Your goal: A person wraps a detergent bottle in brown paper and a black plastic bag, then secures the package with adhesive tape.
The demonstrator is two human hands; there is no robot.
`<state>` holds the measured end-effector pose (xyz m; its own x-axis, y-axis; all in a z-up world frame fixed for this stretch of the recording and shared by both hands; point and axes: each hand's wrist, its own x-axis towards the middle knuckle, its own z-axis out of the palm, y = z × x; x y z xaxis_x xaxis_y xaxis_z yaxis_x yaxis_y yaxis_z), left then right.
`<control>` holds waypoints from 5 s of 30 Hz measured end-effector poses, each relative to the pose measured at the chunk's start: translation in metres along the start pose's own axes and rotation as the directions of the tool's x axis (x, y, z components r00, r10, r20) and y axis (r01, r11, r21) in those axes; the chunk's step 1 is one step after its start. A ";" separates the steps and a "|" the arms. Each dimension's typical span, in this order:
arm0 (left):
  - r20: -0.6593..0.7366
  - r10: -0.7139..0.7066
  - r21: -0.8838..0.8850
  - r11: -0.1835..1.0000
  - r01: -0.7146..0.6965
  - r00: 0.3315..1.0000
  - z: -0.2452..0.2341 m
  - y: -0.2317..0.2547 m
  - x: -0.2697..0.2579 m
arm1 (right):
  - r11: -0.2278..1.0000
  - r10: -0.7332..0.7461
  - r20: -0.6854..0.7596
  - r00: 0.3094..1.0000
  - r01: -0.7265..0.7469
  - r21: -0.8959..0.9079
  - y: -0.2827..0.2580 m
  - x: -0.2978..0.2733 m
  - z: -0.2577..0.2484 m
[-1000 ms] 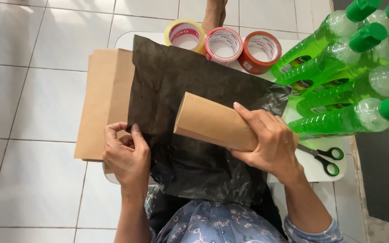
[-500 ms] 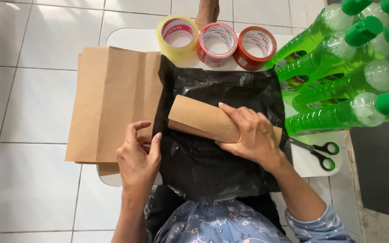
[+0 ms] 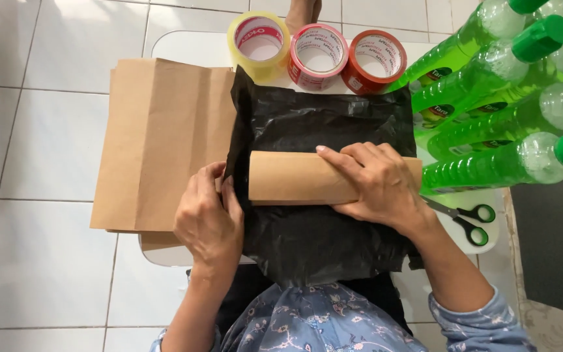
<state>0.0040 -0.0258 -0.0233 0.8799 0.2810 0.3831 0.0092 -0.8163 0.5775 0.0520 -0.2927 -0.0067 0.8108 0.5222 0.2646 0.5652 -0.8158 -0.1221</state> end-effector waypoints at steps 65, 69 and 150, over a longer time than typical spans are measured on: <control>0.321 0.274 0.190 0.919 -0.345 0.907 0.060 0.055 -0.084 | 0.990 -0.119 -0.043 0.992 0.115 -0.082 -0.004 0.004 -0.003; 0.349 0.302 0.057 0.938 -0.342 0.887 0.045 0.051 -0.086 | 0.997 -0.070 0.000 0.998 0.070 -0.044 -0.008 0.005 -0.001; 0.380 0.406 -0.012 0.900 -0.435 0.831 -0.014 0.029 -0.036 | 0.985 -0.050 0.137 0.989 0.026 0.172 0.006 -0.029 -0.037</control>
<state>-0.0343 -0.0527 -0.0104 0.9155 -0.2901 0.2786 -0.3799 -0.8512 0.3621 0.0262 -0.3216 0.0201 0.7947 0.5914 0.1366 0.6037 -0.7471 -0.2780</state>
